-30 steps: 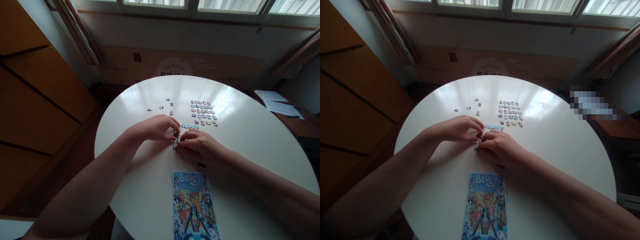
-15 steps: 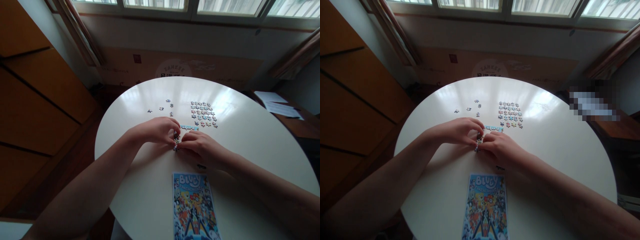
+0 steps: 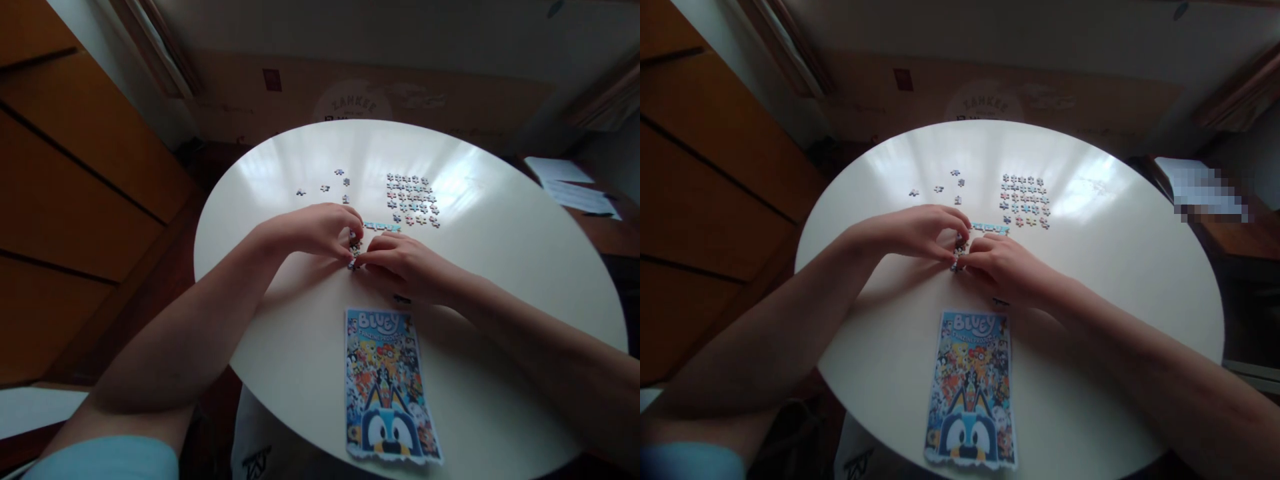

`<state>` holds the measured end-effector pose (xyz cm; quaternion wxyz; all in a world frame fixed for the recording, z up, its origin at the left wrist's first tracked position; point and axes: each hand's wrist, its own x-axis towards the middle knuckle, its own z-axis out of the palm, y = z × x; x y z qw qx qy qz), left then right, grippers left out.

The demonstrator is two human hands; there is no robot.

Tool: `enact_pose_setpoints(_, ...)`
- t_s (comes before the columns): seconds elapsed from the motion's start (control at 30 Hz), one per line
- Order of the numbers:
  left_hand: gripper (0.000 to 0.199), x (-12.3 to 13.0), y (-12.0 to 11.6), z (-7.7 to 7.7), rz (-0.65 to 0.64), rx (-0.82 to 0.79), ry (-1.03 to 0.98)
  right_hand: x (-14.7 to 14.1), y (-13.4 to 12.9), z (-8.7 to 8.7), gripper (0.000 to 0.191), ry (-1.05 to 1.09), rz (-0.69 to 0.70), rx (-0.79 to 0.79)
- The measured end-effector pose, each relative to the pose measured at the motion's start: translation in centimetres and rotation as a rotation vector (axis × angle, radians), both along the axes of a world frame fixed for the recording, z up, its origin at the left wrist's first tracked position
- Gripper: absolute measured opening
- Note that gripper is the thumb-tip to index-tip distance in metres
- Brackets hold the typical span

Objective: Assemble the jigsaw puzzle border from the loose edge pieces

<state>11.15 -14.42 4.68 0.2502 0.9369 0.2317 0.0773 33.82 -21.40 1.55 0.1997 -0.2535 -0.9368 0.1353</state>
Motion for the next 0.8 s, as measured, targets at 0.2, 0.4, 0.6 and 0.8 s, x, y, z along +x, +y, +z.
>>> enact_pose_setpoints(0.2, 0.029, -0.1, 0.0, 0.1, -0.014, 0.005, 0.014, 0.1, 0.0, -0.4, 0.019, 0.069, 0.012, 0.056)
enact_pose_setpoints(0.4, 0.029, -0.2, 0.1, -0.1, -0.01, 0.008, -0.011, 0.4, 0.0, -0.7, 0.019, 0.108, 0.024, 0.056)
enact_pose_setpoints(0.6, 0.031, -0.6, 0.3, -0.1, 0.006, -0.006, -0.024, 1.7, 0.6, 0.1, 0.02, 0.115, -0.089, 0.125)
enact_pose_setpoints(0.8, 0.033, -1.0, 0.7, 0.0, -0.003, -0.034, -0.034, 4.2, 1.7, 1.0, 0.017, 0.002, -0.219, 0.116)
